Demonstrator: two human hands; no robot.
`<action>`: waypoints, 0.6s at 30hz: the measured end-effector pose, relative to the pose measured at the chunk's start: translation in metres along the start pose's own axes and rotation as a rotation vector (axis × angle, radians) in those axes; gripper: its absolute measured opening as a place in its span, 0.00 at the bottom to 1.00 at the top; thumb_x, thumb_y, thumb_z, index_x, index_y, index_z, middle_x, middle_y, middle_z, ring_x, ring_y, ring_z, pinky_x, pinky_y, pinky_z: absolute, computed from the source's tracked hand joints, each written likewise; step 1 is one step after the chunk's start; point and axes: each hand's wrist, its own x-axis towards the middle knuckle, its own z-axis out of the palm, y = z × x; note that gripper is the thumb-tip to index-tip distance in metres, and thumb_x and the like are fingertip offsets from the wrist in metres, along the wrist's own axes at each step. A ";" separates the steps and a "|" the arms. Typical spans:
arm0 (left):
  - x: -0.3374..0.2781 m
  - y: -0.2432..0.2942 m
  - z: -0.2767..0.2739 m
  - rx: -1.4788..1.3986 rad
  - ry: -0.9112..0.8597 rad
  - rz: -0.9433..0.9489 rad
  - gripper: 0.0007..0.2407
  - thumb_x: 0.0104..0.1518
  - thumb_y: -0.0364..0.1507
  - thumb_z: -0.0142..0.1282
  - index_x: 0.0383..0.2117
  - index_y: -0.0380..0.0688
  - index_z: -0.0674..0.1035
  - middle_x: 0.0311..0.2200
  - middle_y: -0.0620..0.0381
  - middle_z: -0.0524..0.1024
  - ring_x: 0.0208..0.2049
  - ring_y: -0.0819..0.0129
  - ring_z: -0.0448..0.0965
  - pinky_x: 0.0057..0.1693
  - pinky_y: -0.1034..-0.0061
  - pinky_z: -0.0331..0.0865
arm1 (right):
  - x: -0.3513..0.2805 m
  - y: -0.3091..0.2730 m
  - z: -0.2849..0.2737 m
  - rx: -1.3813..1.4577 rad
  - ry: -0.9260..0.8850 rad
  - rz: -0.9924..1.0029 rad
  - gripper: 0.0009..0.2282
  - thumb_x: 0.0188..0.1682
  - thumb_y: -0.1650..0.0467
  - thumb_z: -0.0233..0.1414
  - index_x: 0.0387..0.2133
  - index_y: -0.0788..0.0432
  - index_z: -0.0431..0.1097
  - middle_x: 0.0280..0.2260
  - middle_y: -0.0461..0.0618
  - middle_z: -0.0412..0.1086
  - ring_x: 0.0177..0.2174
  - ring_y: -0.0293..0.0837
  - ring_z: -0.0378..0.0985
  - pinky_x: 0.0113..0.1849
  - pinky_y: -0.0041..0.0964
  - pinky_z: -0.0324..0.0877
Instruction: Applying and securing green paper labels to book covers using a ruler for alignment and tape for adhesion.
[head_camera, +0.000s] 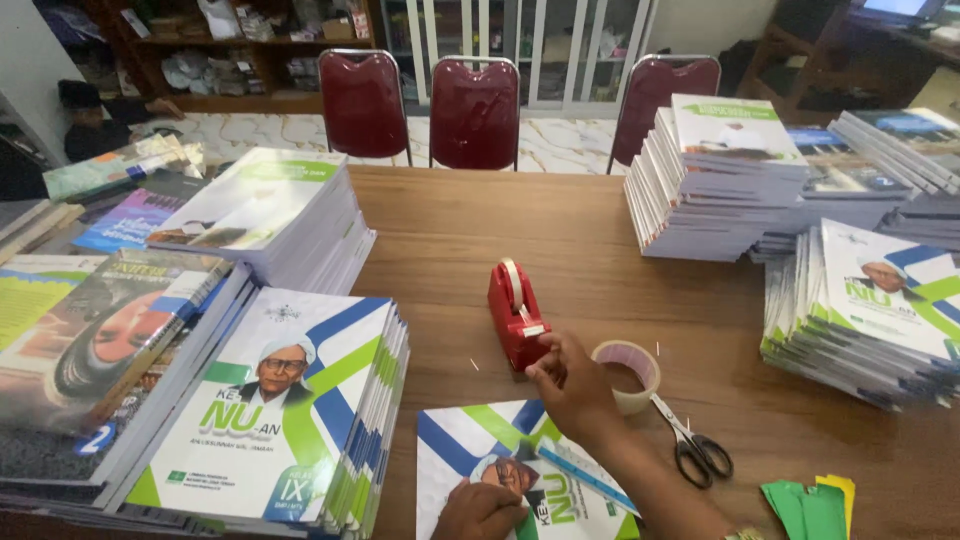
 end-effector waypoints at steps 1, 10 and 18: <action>0.000 0.005 -0.004 0.031 -0.002 0.024 0.09 0.58 0.35 0.64 0.42 0.53 0.85 0.45 0.56 0.80 0.46 0.51 0.78 0.49 0.37 0.61 | -0.015 -0.013 -0.010 0.097 -0.049 0.072 0.15 0.45 0.67 0.60 0.46 0.52 0.72 0.31 0.42 0.80 0.31 0.39 0.80 0.37 0.35 0.73; 0.018 0.033 -0.034 0.075 0.078 0.204 0.21 0.59 0.48 0.60 0.44 0.42 0.81 0.43 0.49 0.78 0.44 0.52 0.77 0.44 0.57 0.64 | -0.103 0.017 -0.032 0.506 -0.154 -0.121 0.01 0.44 0.74 0.62 0.28 0.61 0.79 0.28 0.47 0.78 0.29 0.38 0.77 0.34 0.30 0.72; 0.025 0.082 -0.062 0.022 0.068 0.013 0.23 0.43 0.35 0.76 0.44 0.40 0.81 0.46 0.49 0.77 0.46 0.49 0.74 0.53 0.57 0.65 | -0.131 0.070 -0.018 0.401 -0.113 -0.002 0.03 0.48 0.71 0.59 0.31 0.58 0.78 0.29 0.43 0.78 0.31 0.34 0.77 0.35 0.28 0.72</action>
